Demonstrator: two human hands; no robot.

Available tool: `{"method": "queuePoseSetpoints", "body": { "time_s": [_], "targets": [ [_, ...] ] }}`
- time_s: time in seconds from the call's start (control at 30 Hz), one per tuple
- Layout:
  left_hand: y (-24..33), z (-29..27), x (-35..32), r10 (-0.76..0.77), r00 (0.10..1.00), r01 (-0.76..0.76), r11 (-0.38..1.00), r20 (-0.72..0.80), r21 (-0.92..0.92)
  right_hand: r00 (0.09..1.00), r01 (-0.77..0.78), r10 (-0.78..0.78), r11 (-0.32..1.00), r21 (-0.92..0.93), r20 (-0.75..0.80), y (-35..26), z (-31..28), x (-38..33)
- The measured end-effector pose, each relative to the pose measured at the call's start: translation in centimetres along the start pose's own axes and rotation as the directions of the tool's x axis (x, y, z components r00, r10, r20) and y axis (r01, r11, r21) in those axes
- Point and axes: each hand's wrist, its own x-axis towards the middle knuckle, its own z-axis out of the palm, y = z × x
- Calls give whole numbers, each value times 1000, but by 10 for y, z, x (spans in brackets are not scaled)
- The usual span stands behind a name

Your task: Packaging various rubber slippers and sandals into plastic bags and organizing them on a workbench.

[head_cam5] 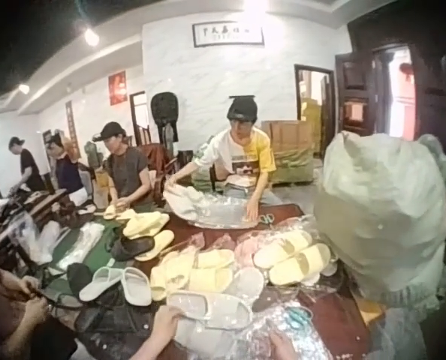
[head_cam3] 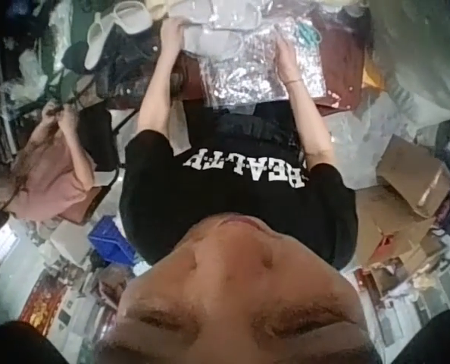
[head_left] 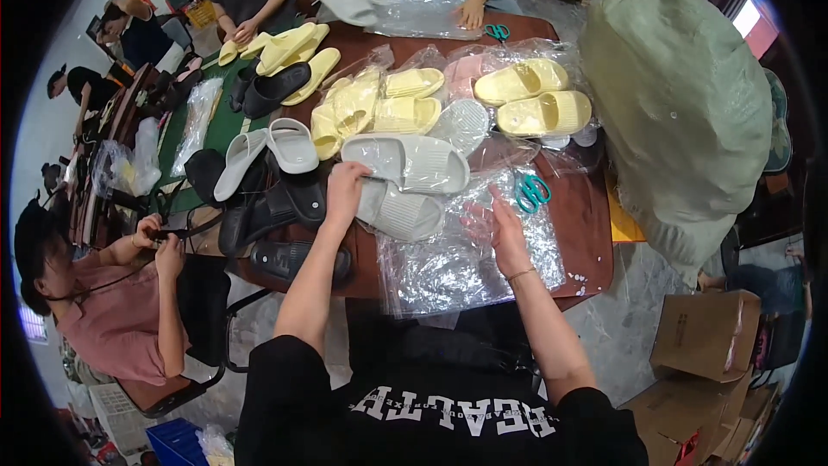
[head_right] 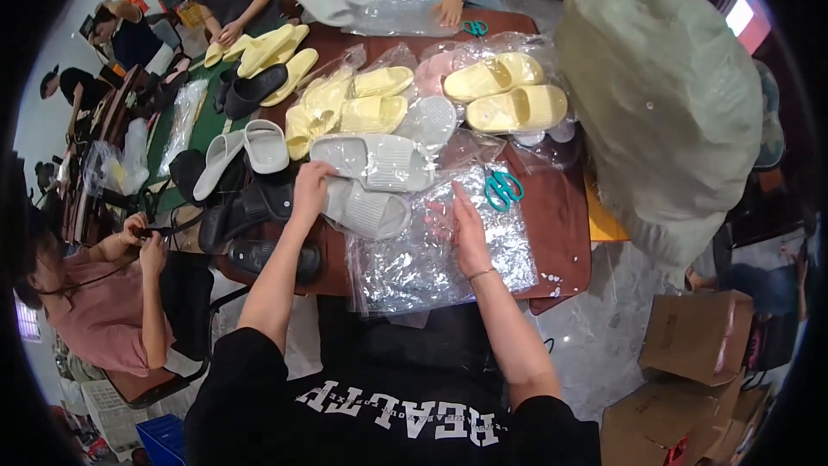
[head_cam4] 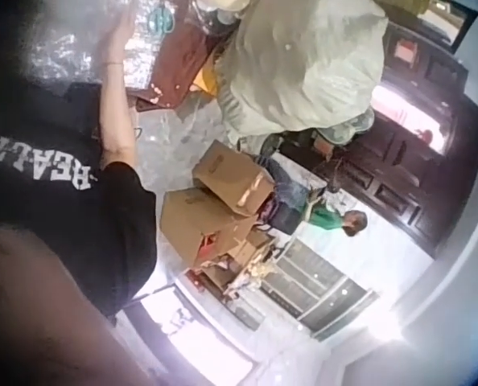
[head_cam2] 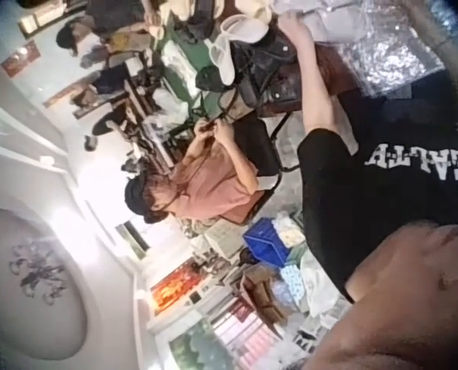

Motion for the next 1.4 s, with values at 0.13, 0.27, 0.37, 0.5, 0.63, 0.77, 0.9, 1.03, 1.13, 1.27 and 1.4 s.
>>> {"method": "queuePoseSetpoints", "body": {
  "time_s": [0.13,0.27,0.37,0.5,0.63,0.77,0.9,1.03,1.13,1.27,1.4],
  "targets": [
    [40,10,3,44,999,-44,999,28,8,999,7,-6,1000,10,-35,-1,-6,1],
    [38,26,10,261,962,-265,963,76,41,999,9,-8,999,44,-33,9,-9,7],
    [37,23,13,246,965,-247,969,94,-8,998,2,2,998,67,-64,2,-7,3],
    [28,-19,22,278,960,-280,956,-42,-82,996,63,-59,995,77,-63,-46,-5,-31],
    [80,-89,23,102,995,-98,931,-9,-352,973,177,-180,984,-33,-143,-84,-43,-55],
    [101,-115,10,49,999,-47,969,2,-242,914,309,-265,945,103,-306,-105,-113,-86],
    [133,-80,4,140,989,-132,977,40,-168,883,277,-237,960,42,-405,-93,-149,-117],
    [151,-36,-5,197,960,-171,975,200,-139,940,8,17,998,70,-342,-37,-190,-129],
    [149,-26,-22,192,948,-176,981,253,-84,937,41,-21,998,52,-348,-27,-197,-139],
    [134,-42,-40,89,984,-77,994,156,-84,950,93,-107,994,-63,-294,-42,-187,-143],
    [103,-62,-32,-76,995,71,994,-66,-79,979,122,-140,984,-126,-145,-56,-171,-124]
  ]
}}
